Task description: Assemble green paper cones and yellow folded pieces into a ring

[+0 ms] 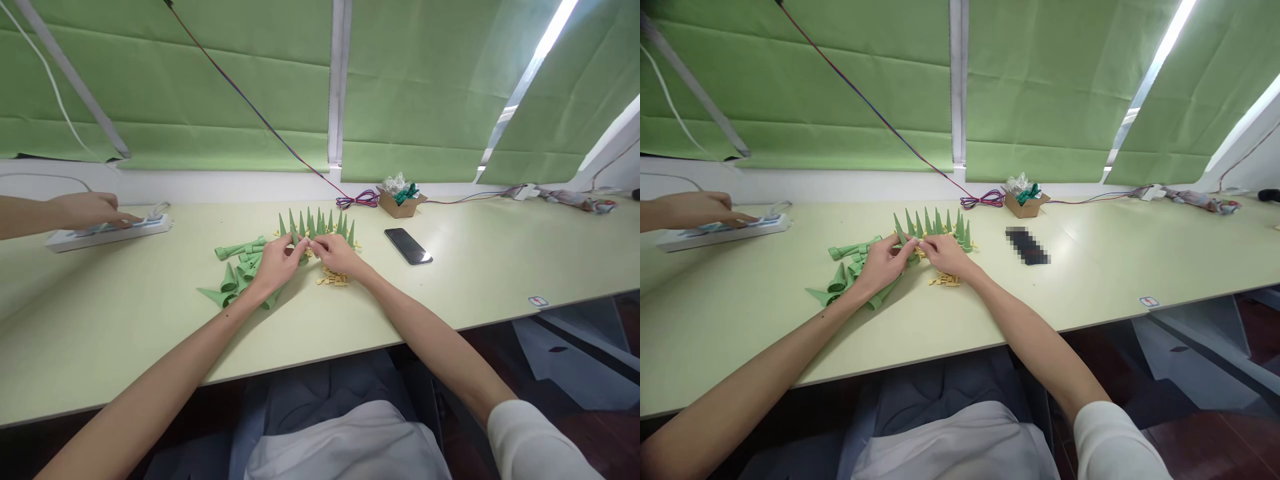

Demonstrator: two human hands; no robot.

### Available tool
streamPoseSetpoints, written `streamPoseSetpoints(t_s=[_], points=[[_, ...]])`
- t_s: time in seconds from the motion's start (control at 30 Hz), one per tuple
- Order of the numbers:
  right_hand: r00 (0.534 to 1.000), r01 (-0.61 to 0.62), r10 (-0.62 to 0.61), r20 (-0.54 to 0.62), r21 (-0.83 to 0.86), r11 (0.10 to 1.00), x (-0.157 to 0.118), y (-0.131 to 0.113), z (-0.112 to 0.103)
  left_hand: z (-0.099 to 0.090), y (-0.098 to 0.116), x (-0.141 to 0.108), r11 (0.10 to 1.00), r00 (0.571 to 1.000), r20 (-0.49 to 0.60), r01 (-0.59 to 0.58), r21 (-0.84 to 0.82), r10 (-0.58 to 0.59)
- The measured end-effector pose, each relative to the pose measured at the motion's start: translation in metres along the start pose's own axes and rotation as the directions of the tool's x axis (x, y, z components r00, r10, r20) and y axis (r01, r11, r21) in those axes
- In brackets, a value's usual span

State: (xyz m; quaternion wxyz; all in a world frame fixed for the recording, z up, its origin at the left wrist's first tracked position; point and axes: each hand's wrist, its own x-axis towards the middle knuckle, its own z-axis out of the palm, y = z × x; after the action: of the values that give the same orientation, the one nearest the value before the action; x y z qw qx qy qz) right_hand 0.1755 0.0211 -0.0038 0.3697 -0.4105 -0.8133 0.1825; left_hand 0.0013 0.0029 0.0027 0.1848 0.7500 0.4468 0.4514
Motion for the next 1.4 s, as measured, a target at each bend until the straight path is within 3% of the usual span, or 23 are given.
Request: streamPoseSetpoints(t_s=[0.4,0.63,1.17,1.4], points=[[0.999,-0.001,0.000,-0.044,-0.015,1.000,0.0034,0.0014,0.0033,-0.0010,0.0018,0.0021,0.999,0.999,-0.008,0.042,0.007,-0.042],[0.999,0.022,-0.020,-0.032,0.064,0.998,0.0024,0.0003,0.0022,-0.0014,0.0041,0.0024,0.993,0.995,-0.025,0.096,-0.069,-0.098],[1.000,-0.011,0.011,-0.020,-0.027,1.000,0.0041,-0.0004,0.0011,-0.0014,0.0034,0.0003,1.000,1.000,0.006,-0.019,0.021,0.019],[0.999,-0.043,0.042,-0.024,-0.036,0.998,0.0036,-0.0034,0.0009,-0.0006,0.0021,0.0013,1.000,1.000,0.006,-0.005,0.011,0.005]])
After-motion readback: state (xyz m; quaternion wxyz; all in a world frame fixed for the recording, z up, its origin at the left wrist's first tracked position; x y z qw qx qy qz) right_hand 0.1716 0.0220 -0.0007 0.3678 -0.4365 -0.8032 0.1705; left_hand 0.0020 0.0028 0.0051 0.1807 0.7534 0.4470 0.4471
